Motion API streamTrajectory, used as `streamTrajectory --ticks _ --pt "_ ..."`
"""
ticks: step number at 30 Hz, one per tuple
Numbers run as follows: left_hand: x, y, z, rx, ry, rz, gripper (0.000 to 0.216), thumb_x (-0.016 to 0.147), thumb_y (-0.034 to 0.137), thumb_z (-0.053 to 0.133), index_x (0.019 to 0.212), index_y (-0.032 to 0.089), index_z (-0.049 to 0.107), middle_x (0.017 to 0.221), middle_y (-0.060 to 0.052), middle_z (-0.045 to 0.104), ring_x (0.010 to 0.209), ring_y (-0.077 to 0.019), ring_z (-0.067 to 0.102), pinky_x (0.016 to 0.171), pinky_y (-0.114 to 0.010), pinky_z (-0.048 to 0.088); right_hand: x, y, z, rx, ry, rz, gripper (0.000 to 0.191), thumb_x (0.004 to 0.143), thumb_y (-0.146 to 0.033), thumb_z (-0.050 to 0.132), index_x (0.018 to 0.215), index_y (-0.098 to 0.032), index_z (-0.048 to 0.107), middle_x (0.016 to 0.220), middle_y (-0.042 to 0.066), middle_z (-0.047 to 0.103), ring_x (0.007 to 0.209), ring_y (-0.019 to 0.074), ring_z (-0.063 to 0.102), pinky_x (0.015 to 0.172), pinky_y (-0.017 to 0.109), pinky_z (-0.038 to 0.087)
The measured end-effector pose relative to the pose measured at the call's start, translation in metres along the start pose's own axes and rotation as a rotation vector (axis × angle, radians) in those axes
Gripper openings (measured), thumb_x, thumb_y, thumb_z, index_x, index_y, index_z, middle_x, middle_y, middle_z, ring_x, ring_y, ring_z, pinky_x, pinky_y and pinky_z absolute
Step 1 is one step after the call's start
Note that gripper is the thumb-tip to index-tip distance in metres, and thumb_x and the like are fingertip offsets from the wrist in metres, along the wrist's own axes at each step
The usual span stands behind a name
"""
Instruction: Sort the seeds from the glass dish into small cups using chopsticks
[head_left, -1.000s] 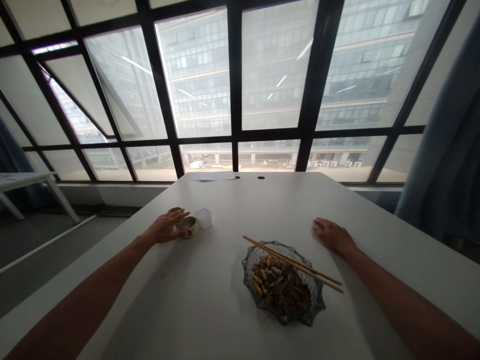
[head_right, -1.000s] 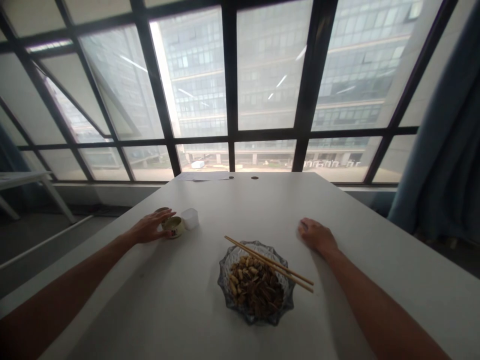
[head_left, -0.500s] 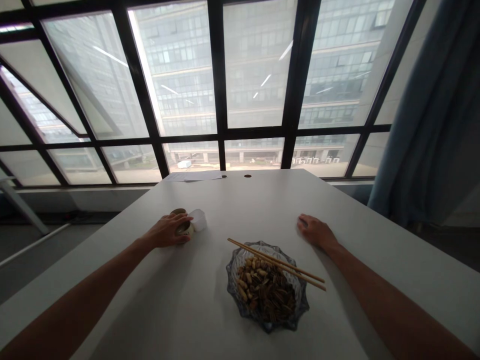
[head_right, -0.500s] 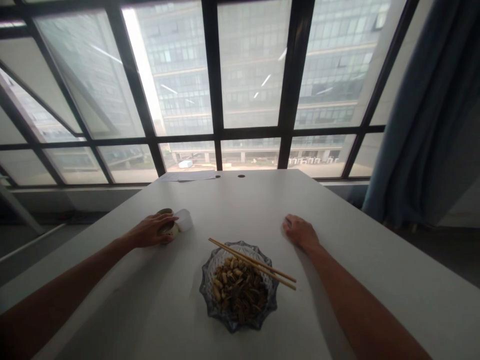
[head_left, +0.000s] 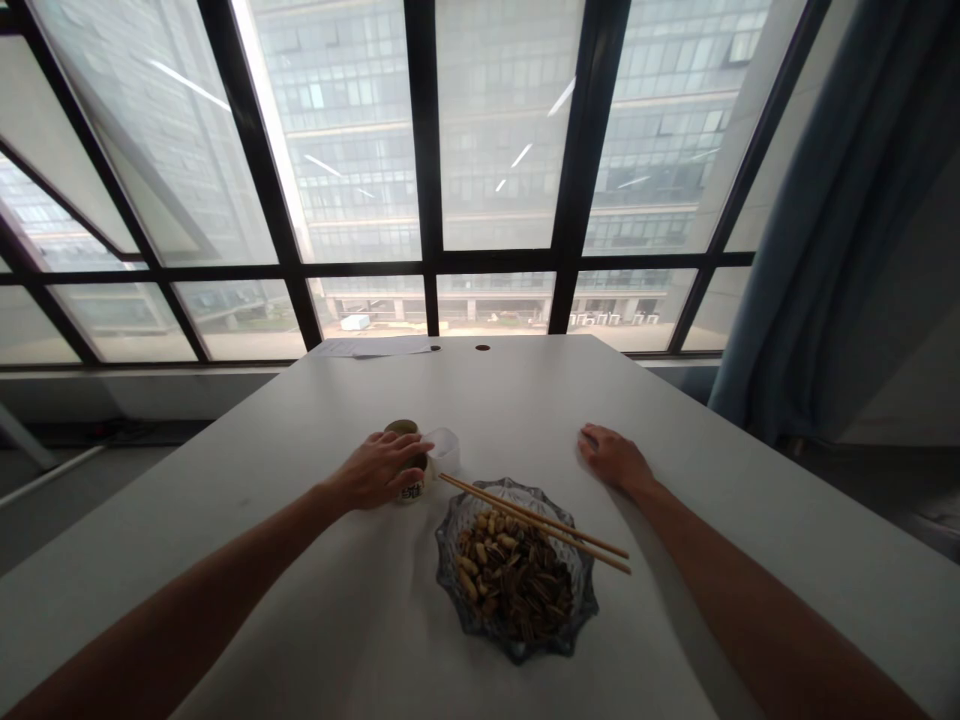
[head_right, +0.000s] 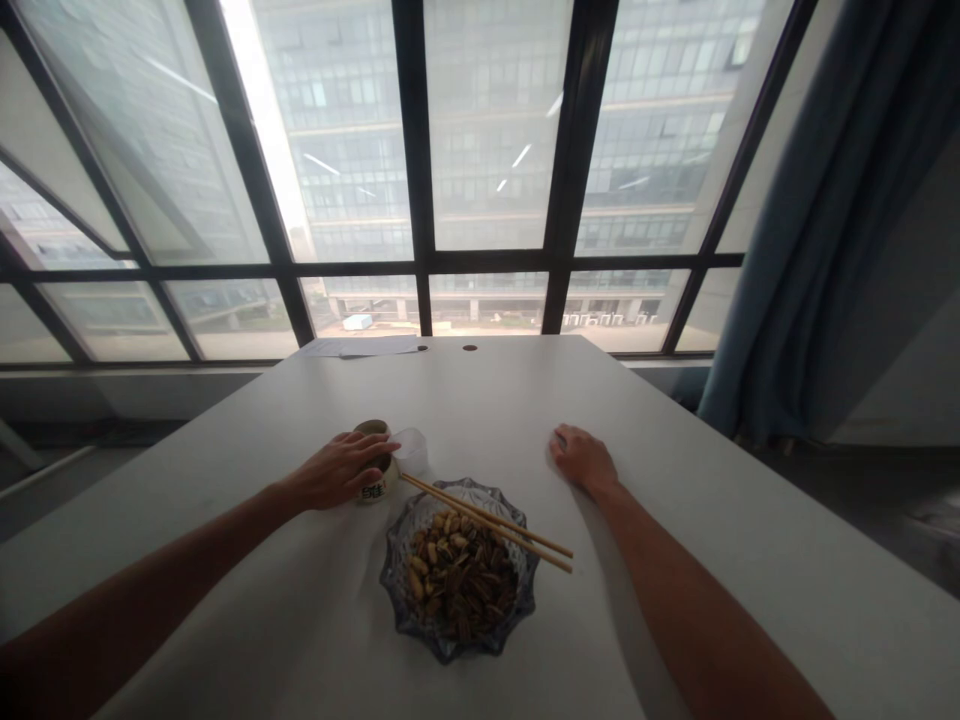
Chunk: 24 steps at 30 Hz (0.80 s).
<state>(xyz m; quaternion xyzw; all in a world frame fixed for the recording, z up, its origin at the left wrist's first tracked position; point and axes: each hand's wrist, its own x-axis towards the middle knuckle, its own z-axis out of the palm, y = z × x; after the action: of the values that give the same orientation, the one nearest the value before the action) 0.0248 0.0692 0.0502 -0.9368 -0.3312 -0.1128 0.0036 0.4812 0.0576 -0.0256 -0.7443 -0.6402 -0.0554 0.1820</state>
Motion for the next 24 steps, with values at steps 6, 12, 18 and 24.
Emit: streamTrajectory --ticks 6,12,18,24 --pt "0.013 0.019 0.006 -0.021 0.045 0.038 0.052 0.100 0.054 0.029 0.141 0.031 0.050 0.143 -0.005 0.056 0.124 -0.0286 0.052 0.106 -0.048 0.040 0.000 0.000 0.001 -0.001 -0.002 -0.001 0.040 0.095 -0.033 0.045 0.126 -0.017 0.065 0.141 0.012 0.059 0.129 0.0264 0.055 0.110 0.039 0.040" --pt "0.024 0.036 0.008 -0.025 0.045 0.046 0.052 0.100 0.054 0.027 0.141 0.032 0.051 0.143 -0.005 0.056 0.123 -0.0292 0.053 0.105 -0.050 0.039 0.000 -0.001 -0.001 0.003 -0.002 -0.004 0.038 0.095 -0.033 0.045 0.125 -0.020 0.065 0.140 0.011 0.059 0.130 0.0257 0.054 0.110 0.038 0.039" --pt "0.025 0.043 0.010 -0.062 0.054 0.042 0.055 0.099 0.056 0.030 0.145 0.030 0.045 0.148 -0.006 0.051 0.129 -0.0310 0.051 0.106 -0.052 0.039 -0.001 -0.002 -0.003 0.017 0.000 -0.001 0.038 0.095 -0.033 0.046 0.125 -0.020 0.066 0.140 0.011 0.060 0.129 0.0264 0.055 0.109 0.039 0.041" --pt "0.018 0.033 0.007 -0.094 0.094 0.018 0.058 0.101 0.054 0.024 0.149 0.025 0.039 0.151 -0.009 0.047 0.137 -0.0267 0.046 0.109 -0.044 0.041 -0.001 -0.002 -0.003 0.028 0.009 -0.006 0.037 0.095 -0.032 0.047 0.124 -0.019 0.066 0.140 0.011 0.060 0.128 0.0266 0.056 0.109 0.039 0.040"
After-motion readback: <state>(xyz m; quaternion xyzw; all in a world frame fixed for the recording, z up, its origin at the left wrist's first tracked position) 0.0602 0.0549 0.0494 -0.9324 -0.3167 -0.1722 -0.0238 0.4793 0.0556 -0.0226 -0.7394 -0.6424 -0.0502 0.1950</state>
